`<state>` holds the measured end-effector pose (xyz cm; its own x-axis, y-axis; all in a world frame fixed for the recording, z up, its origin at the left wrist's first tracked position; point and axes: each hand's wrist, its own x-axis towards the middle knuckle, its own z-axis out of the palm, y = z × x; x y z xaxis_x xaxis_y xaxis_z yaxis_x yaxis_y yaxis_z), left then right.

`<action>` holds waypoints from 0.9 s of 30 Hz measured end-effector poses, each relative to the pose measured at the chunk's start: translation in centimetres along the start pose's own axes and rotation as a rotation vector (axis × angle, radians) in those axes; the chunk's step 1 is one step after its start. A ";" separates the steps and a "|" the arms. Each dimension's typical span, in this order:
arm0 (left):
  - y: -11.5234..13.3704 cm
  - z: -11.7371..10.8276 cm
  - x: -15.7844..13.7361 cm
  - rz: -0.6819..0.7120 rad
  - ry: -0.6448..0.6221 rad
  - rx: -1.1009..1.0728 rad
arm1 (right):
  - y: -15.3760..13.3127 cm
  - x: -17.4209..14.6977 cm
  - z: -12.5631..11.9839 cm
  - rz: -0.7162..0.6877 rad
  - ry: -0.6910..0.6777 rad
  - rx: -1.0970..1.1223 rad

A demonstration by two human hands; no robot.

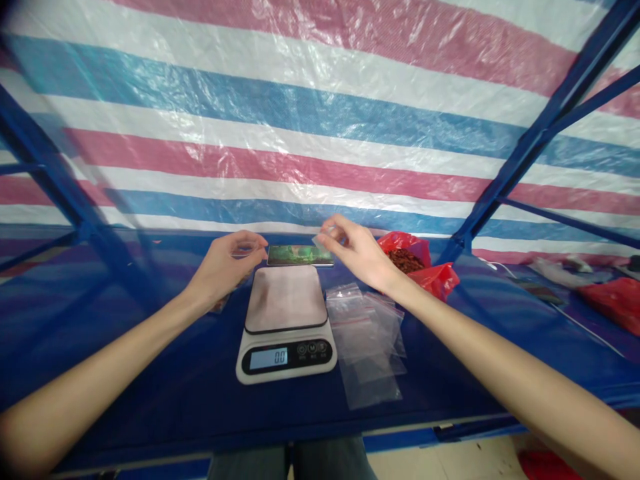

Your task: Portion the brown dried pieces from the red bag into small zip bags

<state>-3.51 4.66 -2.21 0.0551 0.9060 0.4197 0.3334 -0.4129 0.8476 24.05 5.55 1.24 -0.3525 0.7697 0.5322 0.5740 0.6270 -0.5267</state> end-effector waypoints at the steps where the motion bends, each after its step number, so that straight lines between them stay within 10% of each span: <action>1: 0.0 0.0 -0.1 -0.016 -0.005 -0.019 | 1.1 -0.7 -0.2 0.027 0.012 -0.030; 8: -0.3 0.1 -0.2 -0.092 -0.039 -0.122 | 5.7 -4.3 -0.6 0.108 -0.127 -0.206; 19: 0.2 0.5 -0.3 -0.109 0.038 -0.095 | -6.9 -12.1 -3.6 -0.217 0.150 -0.303; 27: 0.6 0.7 -0.8 -0.088 -0.025 -0.112 | -5.6 -10.2 -2.4 -0.210 0.089 -0.213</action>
<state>-2.71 3.70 -2.23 0.0537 0.9407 0.3351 0.2313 -0.3382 0.9122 26.18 -6.16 0.34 -0.4189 0.6070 0.6754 0.6406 0.7247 -0.2540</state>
